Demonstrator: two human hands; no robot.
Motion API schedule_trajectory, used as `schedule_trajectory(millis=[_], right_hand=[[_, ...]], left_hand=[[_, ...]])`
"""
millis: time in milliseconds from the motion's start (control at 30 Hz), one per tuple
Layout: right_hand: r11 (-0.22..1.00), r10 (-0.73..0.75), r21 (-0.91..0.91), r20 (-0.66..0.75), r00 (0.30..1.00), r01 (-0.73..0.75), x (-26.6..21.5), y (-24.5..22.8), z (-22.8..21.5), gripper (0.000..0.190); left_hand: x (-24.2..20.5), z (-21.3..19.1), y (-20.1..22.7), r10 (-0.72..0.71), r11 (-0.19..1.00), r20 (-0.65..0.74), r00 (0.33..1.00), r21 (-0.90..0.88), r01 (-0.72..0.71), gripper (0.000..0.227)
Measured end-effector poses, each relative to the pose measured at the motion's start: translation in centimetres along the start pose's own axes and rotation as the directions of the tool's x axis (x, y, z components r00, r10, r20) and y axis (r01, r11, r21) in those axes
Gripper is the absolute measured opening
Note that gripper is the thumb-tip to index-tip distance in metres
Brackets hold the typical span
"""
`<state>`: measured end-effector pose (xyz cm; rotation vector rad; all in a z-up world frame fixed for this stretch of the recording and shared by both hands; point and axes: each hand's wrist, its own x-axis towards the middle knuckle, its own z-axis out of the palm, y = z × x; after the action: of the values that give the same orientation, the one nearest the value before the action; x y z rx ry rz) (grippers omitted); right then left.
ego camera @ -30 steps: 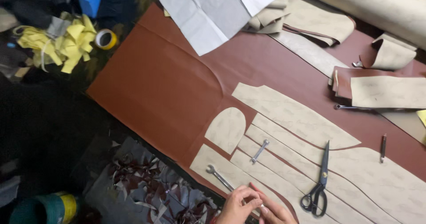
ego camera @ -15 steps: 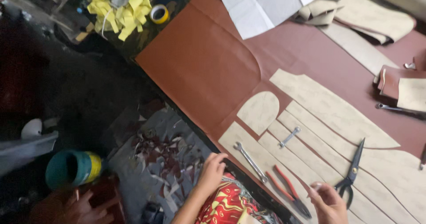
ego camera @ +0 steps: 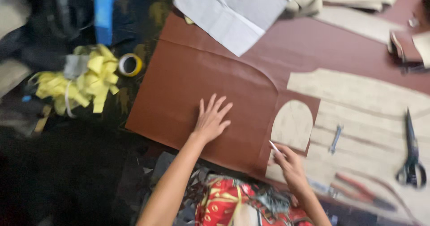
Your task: The person organizes leather scraps and tools on a workbench, then uses scissors to cut a large sheet of brown leather into strips and shapes following paper templates. The person handles pliers, wrenches, and a marker during the process.
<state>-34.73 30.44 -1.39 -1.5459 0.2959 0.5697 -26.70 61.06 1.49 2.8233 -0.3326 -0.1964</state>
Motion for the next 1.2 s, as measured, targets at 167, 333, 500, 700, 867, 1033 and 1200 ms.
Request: schedule_trajectory(millis=[167, 333, 500, 700, 867, 1033, 1200], right_hand=[[0.993, 0.11, 0.002, -0.272, 0.956, -0.114, 2.0, -0.4, 10.1, 0.029], [0.899, -0.316, -0.437, -0.587, 0.745, 0.037, 4.9, -2.2, 13.6, 0.023], [0.898, -0.313, -0.441, -0.654, 0.689, -0.011, 7.5, -3.7, 15.4, 0.021], [0.906, -0.327, -0.424, -0.687, 0.649, 0.008, 8.4, -3.2, 15.5, 0.019], [0.962, -0.142, -0.268, -0.644, 0.752, -0.047, 6.4, -2.1, 17.9, 0.03], [0.953, -0.11, -0.271, -0.729, 0.676, -0.138, 3.4, -0.7, 15.2, 0.048], [0.724, -0.192, -0.573, -0.702, 0.686, -0.384, 3.7, 2.0, 13.3, 0.031]], left_hand=[[5.2, 2.4, -1.8, 0.369, 0.926, -0.052, 0.928, 0.107, -0.363, 0.053], [7.5, 3.7, -2.1, 0.471, 0.879, 0.05, 0.881, 0.053, -0.474, 0.052], [7.1, 3.9, -2.3, 0.47, 0.879, 0.083, 0.879, 0.041, -0.474, 0.053], [6.7, 5.1, -2.9, 0.48, 0.872, 0.077, 0.874, 0.069, -0.485, 0.05], [7.0, 4.8, -3.2, 0.466, 0.884, 0.057, 0.883, 0.012, -0.467, 0.048], [6.1, 0.5, -9.8, 0.221, 0.975, -0.002, 0.975, 0.005, -0.221, 0.06], [1.8, -4.8, -19.5, -0.134, 0.988, -0.147, 0.98, 0.06, 0.145, 0.061]])
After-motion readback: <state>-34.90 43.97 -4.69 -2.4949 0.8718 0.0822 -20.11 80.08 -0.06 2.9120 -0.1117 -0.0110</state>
